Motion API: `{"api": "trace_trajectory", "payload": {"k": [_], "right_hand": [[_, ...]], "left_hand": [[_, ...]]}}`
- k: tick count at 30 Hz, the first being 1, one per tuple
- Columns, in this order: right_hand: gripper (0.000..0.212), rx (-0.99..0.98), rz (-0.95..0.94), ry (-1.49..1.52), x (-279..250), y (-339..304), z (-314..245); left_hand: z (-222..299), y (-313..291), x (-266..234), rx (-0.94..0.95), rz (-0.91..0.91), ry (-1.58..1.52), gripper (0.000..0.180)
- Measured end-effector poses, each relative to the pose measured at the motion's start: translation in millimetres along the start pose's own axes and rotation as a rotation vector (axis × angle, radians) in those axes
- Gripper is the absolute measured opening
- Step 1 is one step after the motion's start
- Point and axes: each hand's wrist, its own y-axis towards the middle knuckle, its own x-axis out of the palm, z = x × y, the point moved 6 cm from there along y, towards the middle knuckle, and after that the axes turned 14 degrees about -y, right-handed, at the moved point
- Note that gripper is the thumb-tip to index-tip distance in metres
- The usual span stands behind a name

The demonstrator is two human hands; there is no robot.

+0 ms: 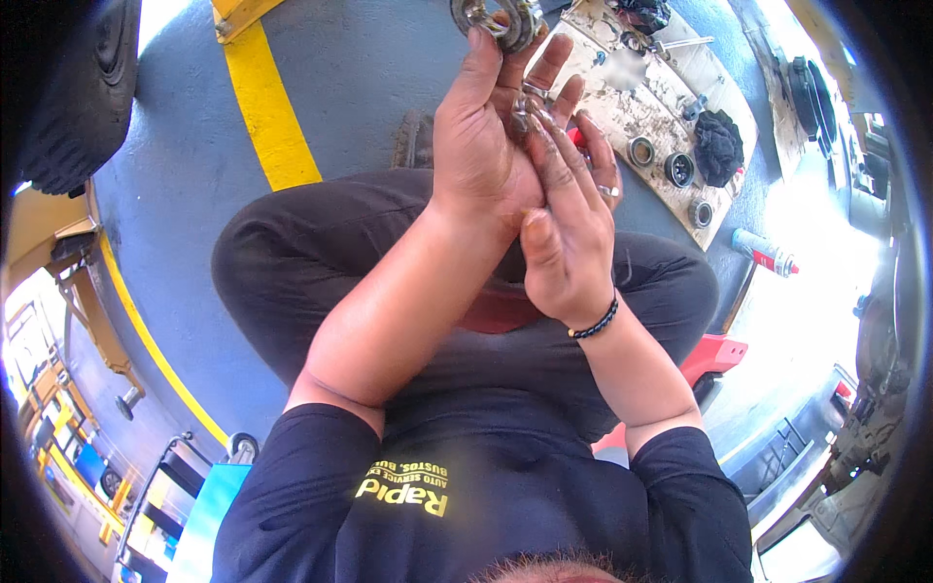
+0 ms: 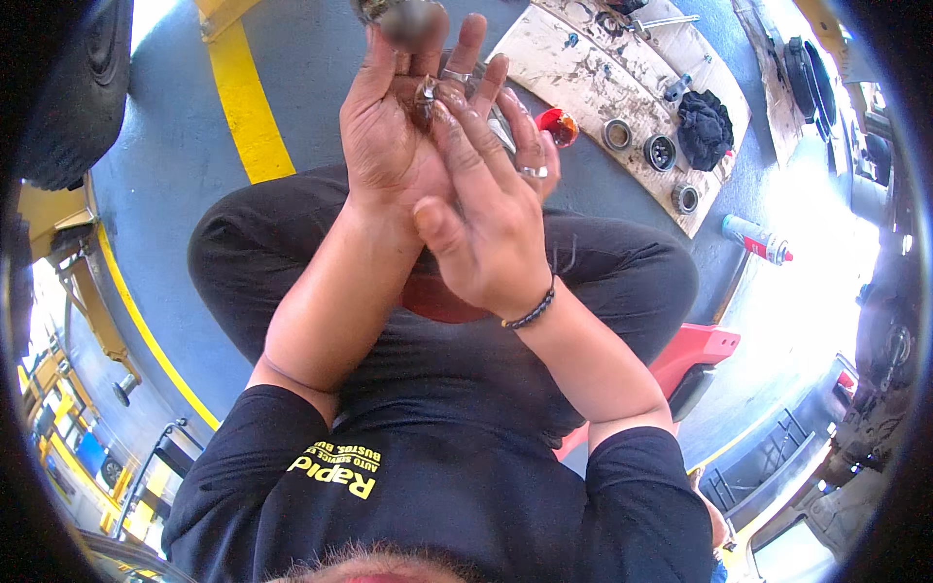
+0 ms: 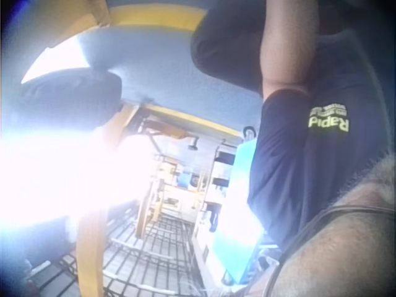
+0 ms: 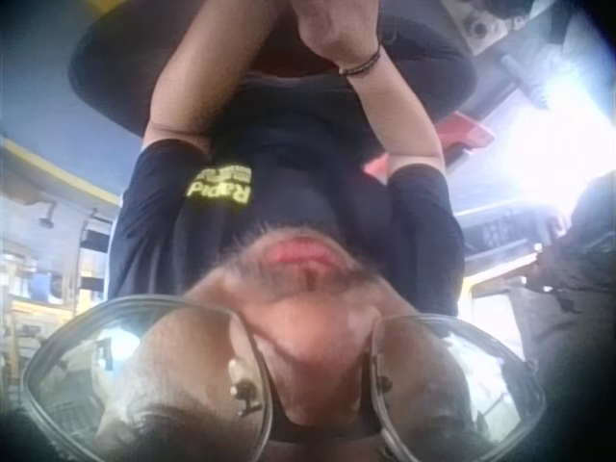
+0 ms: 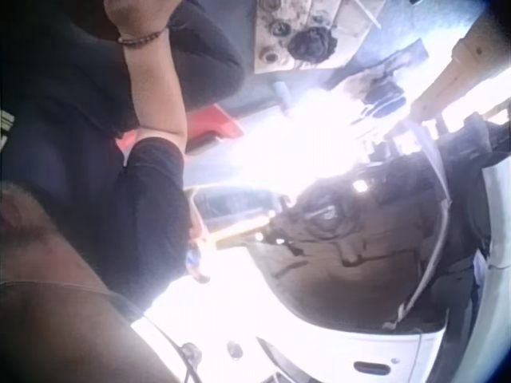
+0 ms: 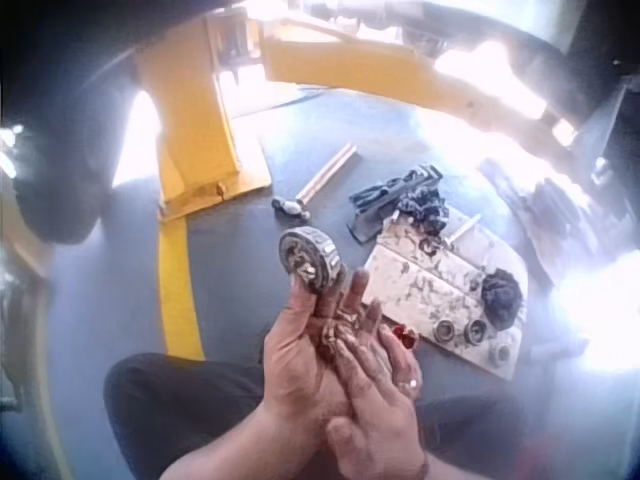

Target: The person applies grease to a metal bearing by hand, rotating it and spreading the grease across the inner and outer surfaces. The person continues to coat the bearing thoroughly while seated on the floor.

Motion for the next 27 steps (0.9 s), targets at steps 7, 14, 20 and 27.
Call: {"api": "trace_trajectory", "payload": {"k": [7, 14, 20, 27], "right_hand": [[0.068, -0.267, -0.136, -0.500, -44, 9, -58], [0.059, -0.454, -0.237, -0.423, -74, 8, -92], [0.066, -0.254, 0.137, 0.041, -64, 5, -47], [0.074, 0.030, -0.020, 0.886, -63, 2, -27]], "left_hand": [[16, -29, 21, 0.111, -0.018, 0.057, 0.032], [26, -36, 31, 0.122, 0.035, -0.008, 0.029], [33, -47, 46, 0.095, -0.026, -0.072, 0.028], [37, -52, 51, 0.056, -0.116, -0.114, 0.027]]}}
